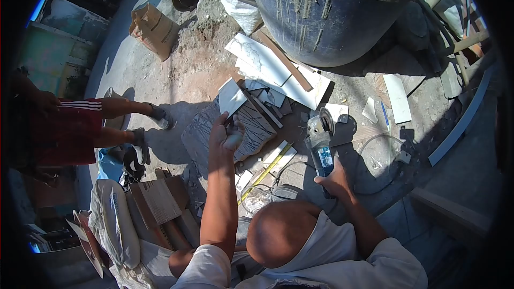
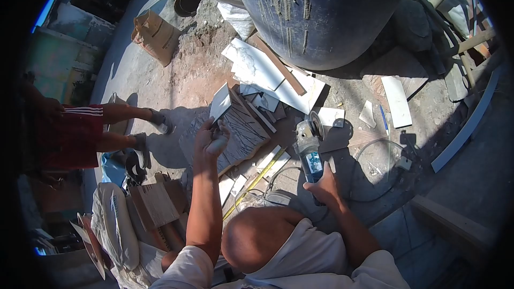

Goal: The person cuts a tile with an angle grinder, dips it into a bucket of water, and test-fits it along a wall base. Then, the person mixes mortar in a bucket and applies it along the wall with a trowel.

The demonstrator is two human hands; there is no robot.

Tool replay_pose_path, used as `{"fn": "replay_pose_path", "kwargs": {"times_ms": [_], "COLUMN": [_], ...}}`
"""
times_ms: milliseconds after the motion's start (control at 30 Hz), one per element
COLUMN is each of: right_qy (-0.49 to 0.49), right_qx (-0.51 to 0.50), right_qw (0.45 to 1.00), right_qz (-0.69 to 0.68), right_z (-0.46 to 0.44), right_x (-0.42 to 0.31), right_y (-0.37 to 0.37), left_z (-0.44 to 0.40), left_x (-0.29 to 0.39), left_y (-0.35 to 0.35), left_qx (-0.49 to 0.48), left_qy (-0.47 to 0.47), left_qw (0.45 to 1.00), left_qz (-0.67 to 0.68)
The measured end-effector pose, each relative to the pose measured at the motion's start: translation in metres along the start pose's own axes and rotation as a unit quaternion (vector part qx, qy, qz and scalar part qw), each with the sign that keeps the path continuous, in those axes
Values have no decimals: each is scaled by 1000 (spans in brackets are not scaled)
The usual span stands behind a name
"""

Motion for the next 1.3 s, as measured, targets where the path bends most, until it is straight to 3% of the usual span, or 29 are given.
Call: {"fn": "replay_pose_path", "kwargs": {"times_ms": [367,433,567,633,833,900,967,1000,1033,1067,1100,1167,1300], "right_qy": [-12,-15,46,40,77,148,139,121,104,99,108,111,116], "right_qx": [-7,-7,36,-9,-54,-45,-53,-67,-81,-81,-77,-74,-107], "right_qw": [1000,1000,994,991,993,984,984,984,982,983,981,980,974], "right_qz": [15,23,88,129,75,88,95,116,136,134,142,149,165], "right_z": [5,1,-15,-27,-53,-61,-68,-72,-75,-77,-80,-87,-102], "right_x": [-17,-21,-9,-26,-60,-75,-97,-104,-109,-115,-122,-130,-138], "right_y": [8,6,-9,-25,-64,-81,-90,-97,-104,-109,-114,-124,-147], "left_z": [-19,-41,-92,-116,-113,-123,-106,-98,-90,-73,-62,-43,-51], "left_x": [-39,-74,-125,-137,-140,-141,-136,-120,-105,-88,-80,-74,-71], "left_y": [42,82,154,176,178,184,166,160,152,137,129,111,97], "left_qx": [-29,22,105,31,83,7,14,54,88,118,106,54,-59], "left_qy": [17,49,55,21,15,0,2,-72,-141,-296,-351,-551,-556], "left_qw": [999,993,988,993,987,982,975,882,727,604,563,408,379], "left_qz": [-19,-101,-99,-116,-134,-188,-224,-462,-667,-730,-741,-726,-737]}}
Point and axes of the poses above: each hand's wrist, its own z-axis away from the middle knuckle, its own y-axis out of the back of the hand, x = y × z, the point moved 6 cm from there along -z, towards the middle knuckle, and after that the axes turned 5 degrees about x, right-handed, at the moved point
